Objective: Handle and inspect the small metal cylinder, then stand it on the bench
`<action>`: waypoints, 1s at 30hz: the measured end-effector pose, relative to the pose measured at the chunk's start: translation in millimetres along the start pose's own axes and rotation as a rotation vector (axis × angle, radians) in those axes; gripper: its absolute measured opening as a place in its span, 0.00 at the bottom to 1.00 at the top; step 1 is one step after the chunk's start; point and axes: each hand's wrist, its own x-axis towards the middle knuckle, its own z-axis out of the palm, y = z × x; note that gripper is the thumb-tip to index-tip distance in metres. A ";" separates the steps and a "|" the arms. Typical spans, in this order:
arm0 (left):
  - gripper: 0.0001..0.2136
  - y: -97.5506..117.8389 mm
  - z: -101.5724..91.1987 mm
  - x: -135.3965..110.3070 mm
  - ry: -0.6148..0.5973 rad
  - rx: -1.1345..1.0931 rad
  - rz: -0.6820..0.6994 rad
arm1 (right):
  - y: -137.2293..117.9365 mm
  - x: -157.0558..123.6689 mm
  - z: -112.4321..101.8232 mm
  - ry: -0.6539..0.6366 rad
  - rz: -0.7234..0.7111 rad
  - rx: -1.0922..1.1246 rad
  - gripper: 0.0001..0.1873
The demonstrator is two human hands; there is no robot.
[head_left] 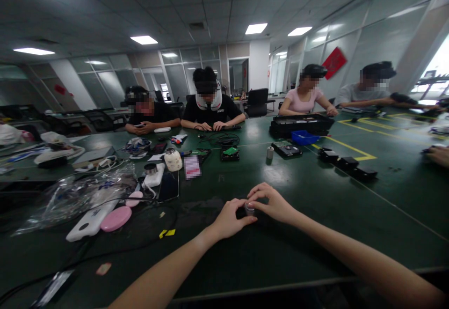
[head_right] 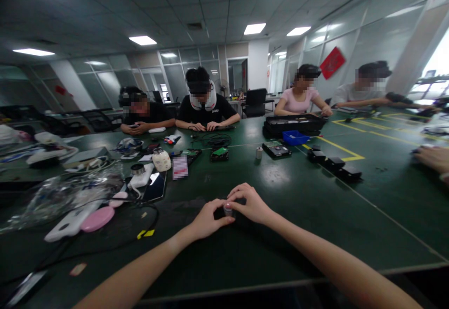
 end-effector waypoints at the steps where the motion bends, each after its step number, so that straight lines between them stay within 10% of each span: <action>1: 0.19 -0.1 0.2 0.0 0.005 0.004 0.000 | 1.1 0.3 0.2 0.033 0.007 0.006 0.10; 6: 0.19 -0.3 0.3 0.3 -0.001 0.000 0.006 | 8.8 1.5 -3.1 0.212 0.088 0.051 0.26; 14: 0.17 -3.5 2.1 0.5 0.014 0.013 -0.008 | -2.8 -2.9 -5.2 -0.105 -0.042 -0.025 0.14; 23: 0.18 -1.1 0.8 0.4 0.001 0.034 -0.014 | -1.4 -0.6 1.0 -0.003 -0.006 0.043 0.08; 30: 0.19 2.5 -1.8 -0.5 -0.014 0.010 0.009 | 61.1 9.4 -27.4 0.142 0.123 -0.260 0.12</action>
